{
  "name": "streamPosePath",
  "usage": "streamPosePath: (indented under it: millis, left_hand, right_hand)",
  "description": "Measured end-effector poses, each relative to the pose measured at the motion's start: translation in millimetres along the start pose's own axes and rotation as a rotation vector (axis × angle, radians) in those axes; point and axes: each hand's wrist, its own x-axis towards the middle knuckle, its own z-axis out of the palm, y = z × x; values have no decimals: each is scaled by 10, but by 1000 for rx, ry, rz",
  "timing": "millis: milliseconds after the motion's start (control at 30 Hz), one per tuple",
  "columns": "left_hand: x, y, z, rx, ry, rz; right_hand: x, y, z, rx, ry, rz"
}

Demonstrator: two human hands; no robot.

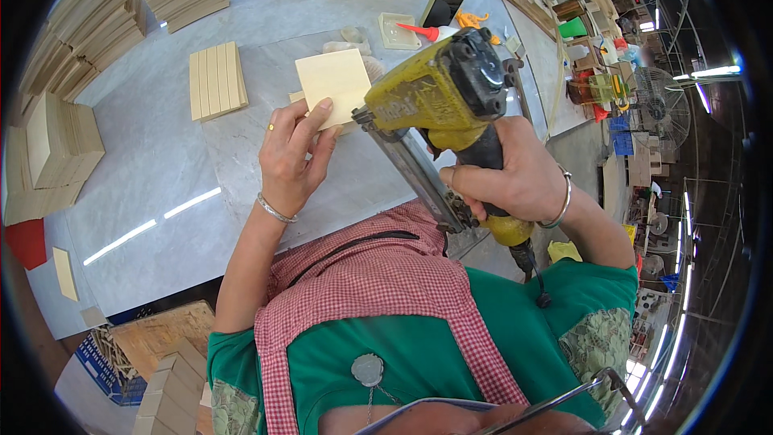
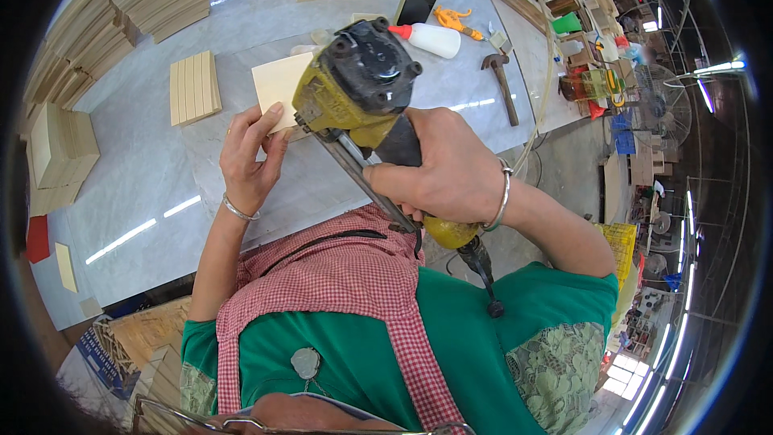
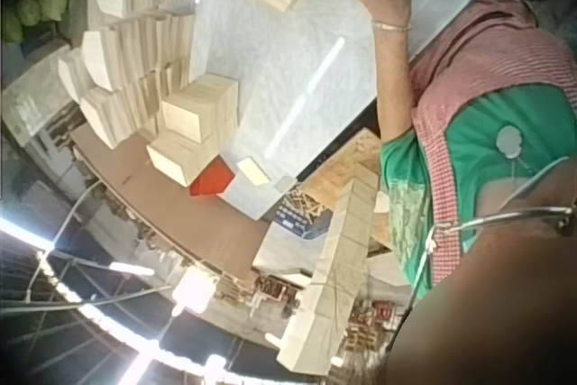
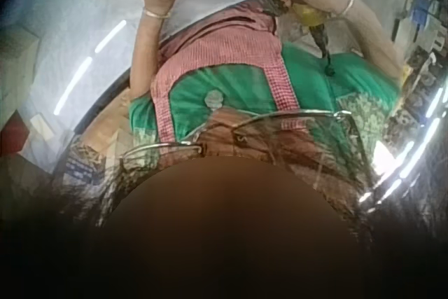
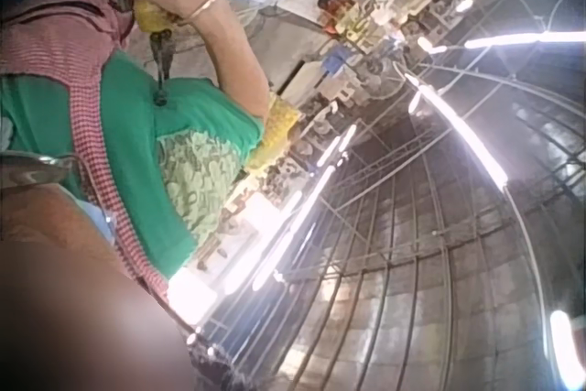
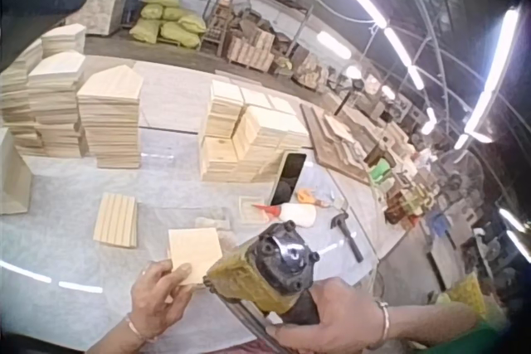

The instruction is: Assembling and gluing wooden panels to form a small house-shaped structure using a nail gun and glue.

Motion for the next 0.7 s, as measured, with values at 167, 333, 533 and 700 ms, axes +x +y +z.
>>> streamPosePath:
  millis: [167, 333, 533, 700]
  left_hand:
    - [-31, -9, 11, -16, -13, -31]
    - [-31, 1, 1, -18, -13, -41]
    - [-76, -35, -85, -122, -21, -121]
    - [-71, -25, -160, -168, -58, -174]
  right_hand:
    - [64, -10, 25, -19, -52, 4]
    - [69, -23, 50, -13, -41, 13]
    - [66, 21, 52, 23, -40, 28]
    - [38, 15, 73, -33, -10, -8]
